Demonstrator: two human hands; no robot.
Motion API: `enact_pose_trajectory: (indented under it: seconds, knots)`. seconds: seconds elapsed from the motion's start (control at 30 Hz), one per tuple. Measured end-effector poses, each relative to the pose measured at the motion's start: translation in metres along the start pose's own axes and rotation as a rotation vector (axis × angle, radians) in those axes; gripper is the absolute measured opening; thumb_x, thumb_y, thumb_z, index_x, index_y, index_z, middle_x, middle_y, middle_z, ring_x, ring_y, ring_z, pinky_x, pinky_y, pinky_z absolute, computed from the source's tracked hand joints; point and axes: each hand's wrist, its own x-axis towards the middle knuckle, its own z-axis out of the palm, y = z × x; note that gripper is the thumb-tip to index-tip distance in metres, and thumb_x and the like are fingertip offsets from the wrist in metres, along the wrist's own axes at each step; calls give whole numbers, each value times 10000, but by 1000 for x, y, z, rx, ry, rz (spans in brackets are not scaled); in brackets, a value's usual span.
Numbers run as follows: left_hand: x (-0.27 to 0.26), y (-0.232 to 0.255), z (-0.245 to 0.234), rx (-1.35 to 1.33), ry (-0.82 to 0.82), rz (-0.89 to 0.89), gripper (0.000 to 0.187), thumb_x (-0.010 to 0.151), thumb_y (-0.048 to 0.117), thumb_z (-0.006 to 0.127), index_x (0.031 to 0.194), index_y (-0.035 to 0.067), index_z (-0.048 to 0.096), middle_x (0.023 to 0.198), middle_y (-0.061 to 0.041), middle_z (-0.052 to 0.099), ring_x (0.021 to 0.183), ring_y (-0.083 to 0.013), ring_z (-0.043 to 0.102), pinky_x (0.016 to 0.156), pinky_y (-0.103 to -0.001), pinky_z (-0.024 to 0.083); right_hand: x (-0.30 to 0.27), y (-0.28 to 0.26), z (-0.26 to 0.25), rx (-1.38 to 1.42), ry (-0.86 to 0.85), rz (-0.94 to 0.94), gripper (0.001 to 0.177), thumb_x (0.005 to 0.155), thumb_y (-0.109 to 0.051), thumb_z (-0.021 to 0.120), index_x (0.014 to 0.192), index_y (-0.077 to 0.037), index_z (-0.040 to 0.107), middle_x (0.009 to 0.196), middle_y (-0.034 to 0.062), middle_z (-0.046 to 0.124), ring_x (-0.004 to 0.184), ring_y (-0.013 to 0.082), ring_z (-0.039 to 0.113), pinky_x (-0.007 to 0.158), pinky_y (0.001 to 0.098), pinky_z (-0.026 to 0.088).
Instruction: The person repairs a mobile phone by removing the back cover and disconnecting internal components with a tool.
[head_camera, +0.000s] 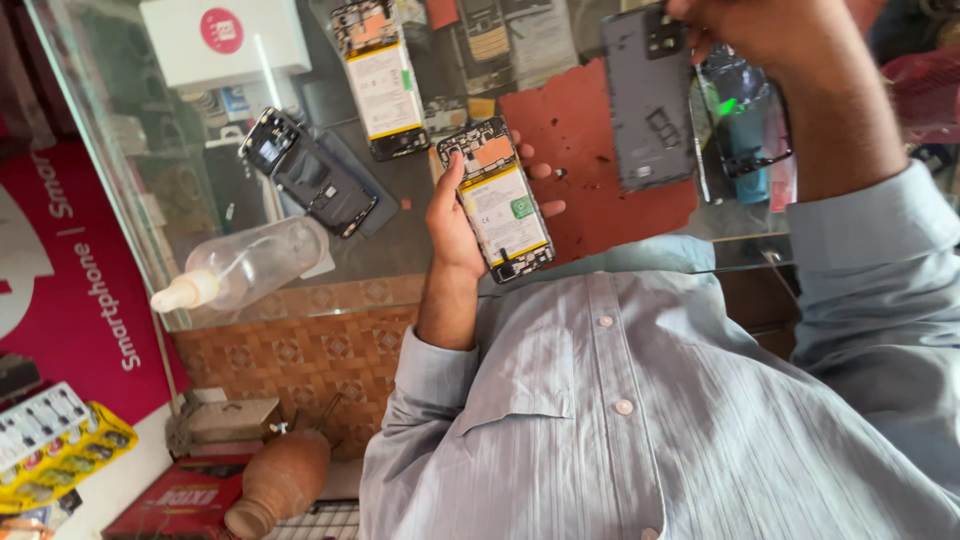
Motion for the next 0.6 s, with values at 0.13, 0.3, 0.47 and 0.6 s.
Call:
enact_pose_trajectory:
  seconds: [0.13,0.3,0.47,0.6]
  knots:
    - [16,-17,4,18,-3,-38,670,1084,511,463,1514,-2,469,1369,-164,591,1224,-330,617,996,-698,538,-20,31,-41,-260,54,290,193,1152,-187,631,1039,-45,696,814,40,669,712,120,648,566,291,462]
    - [23,-27,4,65,-12,-82,684,1085,525,454,1517,-6,458,1381,-169,579,1228,-328,616,992,-691,541,-24,77,-65,-244,41,429,236,1160,-270,623,1041,-79,697,739,42,621,597,108,555,497,266,406]
    - [23,-30,1,57,-30,-70,702,1096,545,423,1525,-10,452,1383,-174,576,1221,-322,619,982,-691,547,-20,80,-66,-337,6,288,227,987,-129,577,1177,-115,701,778,9,663,551,114,548,410,305,411]
    - [24,-32,-1,33,-50,-68,734,1104,580,387,1532,-12,453,1382,-180,578,1209,-325,627,983,-685,549,-36,49,-53,-576,150,200,219,1096,-250,641,1068,-46,716,653,139,608,526,192,582,456,334,459]
